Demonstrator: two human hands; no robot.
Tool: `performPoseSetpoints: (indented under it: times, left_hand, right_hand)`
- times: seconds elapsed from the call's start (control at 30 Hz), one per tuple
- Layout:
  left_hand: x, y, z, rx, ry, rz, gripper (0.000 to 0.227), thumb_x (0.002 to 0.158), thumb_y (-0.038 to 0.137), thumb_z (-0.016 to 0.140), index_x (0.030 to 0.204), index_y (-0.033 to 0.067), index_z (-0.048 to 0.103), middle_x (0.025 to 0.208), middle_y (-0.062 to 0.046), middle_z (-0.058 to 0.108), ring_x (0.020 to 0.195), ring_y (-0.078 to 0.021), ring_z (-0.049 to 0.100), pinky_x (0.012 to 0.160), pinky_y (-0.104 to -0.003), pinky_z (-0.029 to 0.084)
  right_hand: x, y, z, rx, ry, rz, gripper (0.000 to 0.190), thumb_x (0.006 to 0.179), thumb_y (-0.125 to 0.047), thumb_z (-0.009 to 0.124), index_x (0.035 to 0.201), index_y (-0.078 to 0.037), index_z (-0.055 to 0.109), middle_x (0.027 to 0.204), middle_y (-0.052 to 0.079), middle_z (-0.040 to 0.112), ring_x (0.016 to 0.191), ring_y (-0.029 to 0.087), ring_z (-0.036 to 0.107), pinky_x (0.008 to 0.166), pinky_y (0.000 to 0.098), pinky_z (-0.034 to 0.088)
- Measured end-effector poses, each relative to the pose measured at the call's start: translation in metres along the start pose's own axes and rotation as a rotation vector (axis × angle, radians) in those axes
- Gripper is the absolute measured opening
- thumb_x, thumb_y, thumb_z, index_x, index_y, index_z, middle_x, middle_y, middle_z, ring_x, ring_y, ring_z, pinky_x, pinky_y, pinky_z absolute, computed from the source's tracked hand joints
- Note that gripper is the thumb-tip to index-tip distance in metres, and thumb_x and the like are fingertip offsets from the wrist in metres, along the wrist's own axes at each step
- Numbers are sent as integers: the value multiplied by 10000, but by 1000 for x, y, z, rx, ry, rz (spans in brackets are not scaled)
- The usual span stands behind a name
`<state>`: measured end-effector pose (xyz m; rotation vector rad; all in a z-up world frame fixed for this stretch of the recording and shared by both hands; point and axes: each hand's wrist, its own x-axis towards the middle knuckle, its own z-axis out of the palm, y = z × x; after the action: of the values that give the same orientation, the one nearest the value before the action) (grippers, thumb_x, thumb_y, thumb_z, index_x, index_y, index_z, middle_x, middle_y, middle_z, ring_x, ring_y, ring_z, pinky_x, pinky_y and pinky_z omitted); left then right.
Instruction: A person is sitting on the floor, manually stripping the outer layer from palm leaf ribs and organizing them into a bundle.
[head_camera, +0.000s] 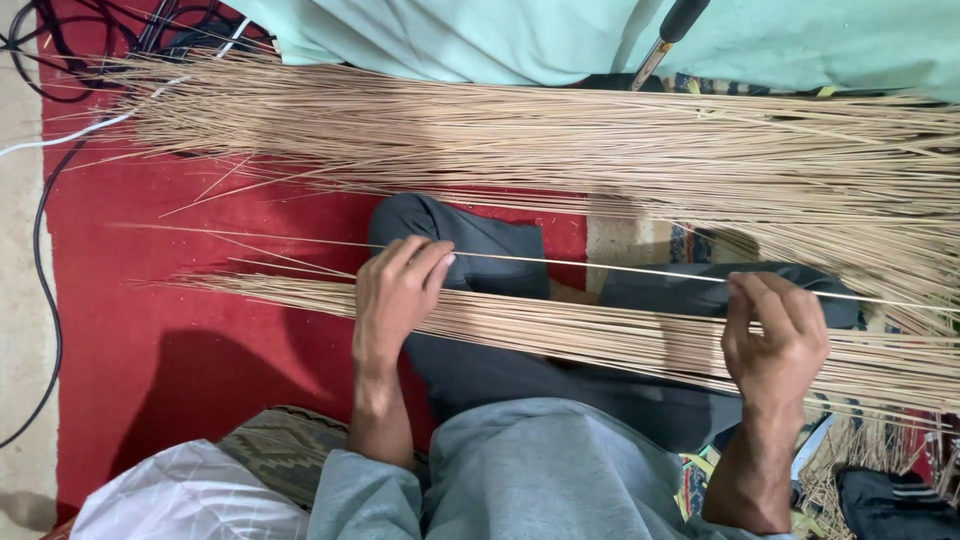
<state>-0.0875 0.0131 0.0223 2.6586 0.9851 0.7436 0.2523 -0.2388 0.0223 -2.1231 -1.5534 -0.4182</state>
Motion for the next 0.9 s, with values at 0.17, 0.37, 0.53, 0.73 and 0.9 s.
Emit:
performPoseSetpoints:
  times: [0.17, 0.37, 0.53, 0.73, 0.9]
  left_hand:
    - [-6, 3, 15, -79, 8, 38, 120, 864, 64, 785, 964, 131, 788, 811, 8, 671, 595, -100, 557, 522, -248, 488]
    - [-17, 19, 70, -83, 97, 175, 105, 1002, 259, 608, 982, 255, 710, 796, 9, 612, 691, -217, 654, 587, -326, 539]
    - [-16, 3, 54, -43, 79, 129, 131, 1016, 329, 600, 1008, 263, 713, 800, 6, 618, 700, -218, 667, 587, -323, 550]
    - [-20, -21, 35, -94, -46, 93, 151, 1034, 270, 568, 1025, 275, 718, 778, 13, 582, 684, -216, 637, 613, -334, 521]
    - [-26, 1, 77, -186, -83, 196, 98, 985, 248, 616, 1001, 245, 712, 777, -15, 594, 720, -261, 646, 634, -401, 526]
  right_hand:
    - [-2, -12, 5, 42, -69, -4, 114, 980, 49, 848, 1092, 47, 823, 1091, 182, 780, 845, 198, 652, 686, 296, 530]
    - [-1, -48, 27, 111, 1, -91, 120, 909, -8, 817, 980, -104, 812, 922, 74, 741, 798, 257, 710, 787, 359, 578]
    - [-21, -4, 31, 68, -16, -73, 91, 949, -30, 805, 1007, -100, 815, 933, 71, 734, 832, 260, 714, 806, 372, 585]
    - [-12, 1, 0, 30, -56, 6, 126, 979, 14, 849, 1079, -62, 836, 974, 109, 742, 885, 275, 715, 819, 361, 586]
    - [-22, -24, 29, 93, -115, -35, 130, 892, -42, 835, 978, -137, 817, 893, 63, 742, 843, 250, 726, 796, 348, 588]
